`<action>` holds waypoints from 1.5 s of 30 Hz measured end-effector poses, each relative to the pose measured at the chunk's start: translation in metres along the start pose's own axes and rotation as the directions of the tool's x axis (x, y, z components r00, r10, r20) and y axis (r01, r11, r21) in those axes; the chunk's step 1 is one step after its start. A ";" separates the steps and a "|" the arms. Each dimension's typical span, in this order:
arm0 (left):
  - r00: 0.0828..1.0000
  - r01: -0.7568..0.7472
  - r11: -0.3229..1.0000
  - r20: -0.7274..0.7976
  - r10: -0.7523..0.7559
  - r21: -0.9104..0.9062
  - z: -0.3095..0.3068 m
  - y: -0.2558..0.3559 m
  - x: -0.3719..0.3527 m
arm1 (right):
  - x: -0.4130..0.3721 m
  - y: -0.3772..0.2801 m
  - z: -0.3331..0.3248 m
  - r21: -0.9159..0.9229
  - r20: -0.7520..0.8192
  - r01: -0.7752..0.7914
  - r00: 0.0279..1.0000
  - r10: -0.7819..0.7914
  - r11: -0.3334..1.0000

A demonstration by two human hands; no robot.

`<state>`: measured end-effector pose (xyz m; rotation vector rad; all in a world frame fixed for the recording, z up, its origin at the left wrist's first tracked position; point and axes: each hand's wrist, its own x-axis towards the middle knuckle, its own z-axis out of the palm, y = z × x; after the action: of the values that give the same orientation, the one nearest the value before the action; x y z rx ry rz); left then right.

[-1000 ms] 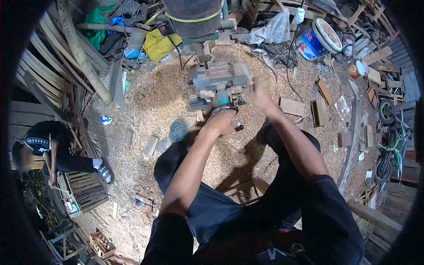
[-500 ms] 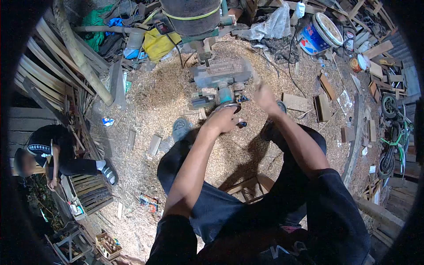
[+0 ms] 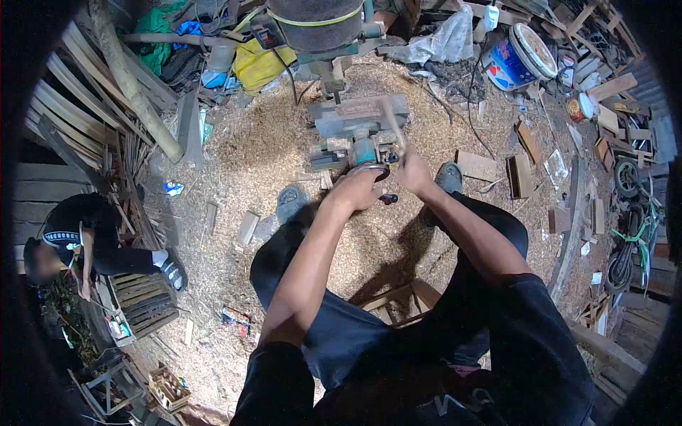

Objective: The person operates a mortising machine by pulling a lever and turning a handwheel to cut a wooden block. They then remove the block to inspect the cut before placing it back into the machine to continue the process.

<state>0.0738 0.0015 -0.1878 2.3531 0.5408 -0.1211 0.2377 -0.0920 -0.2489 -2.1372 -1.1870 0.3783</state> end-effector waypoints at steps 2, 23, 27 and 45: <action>0.999 0.025 0.999 0.024 -0.026 0.045 -0.003 0.000 0.000 | 0.006 0.007 -0.002 0.049 0.204 0.077 0.975 -0.085 0.996; 0.890 0.426 0.877 0.070 -0.450 0.225 -0.028 -0.002 -0.013 | 0.021 -0.057 -0.074 -0.069 0.399 0.025 0.917 0.005 0.997; 0.916 0.400 0.914 0.012 -0.402 0.068 -0.018 -0.017 -0.006 | 0.039 -0.011 -0.097 -0.239 0.328 0.054 0.944 0.029 0.970; 0.793 0.466 0.837 -0.285 -0.539 -0.286 0.067 -0.046 0.047 | 0.054 0.017 -0.039 -0.291 0.439 0.132 0.898 0.009 0.947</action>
<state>0.1019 0.0040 -0.2778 1.9808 1.3006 0.1178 0.2987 -0.0692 -0.2281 -2.3504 -1.6601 0.7096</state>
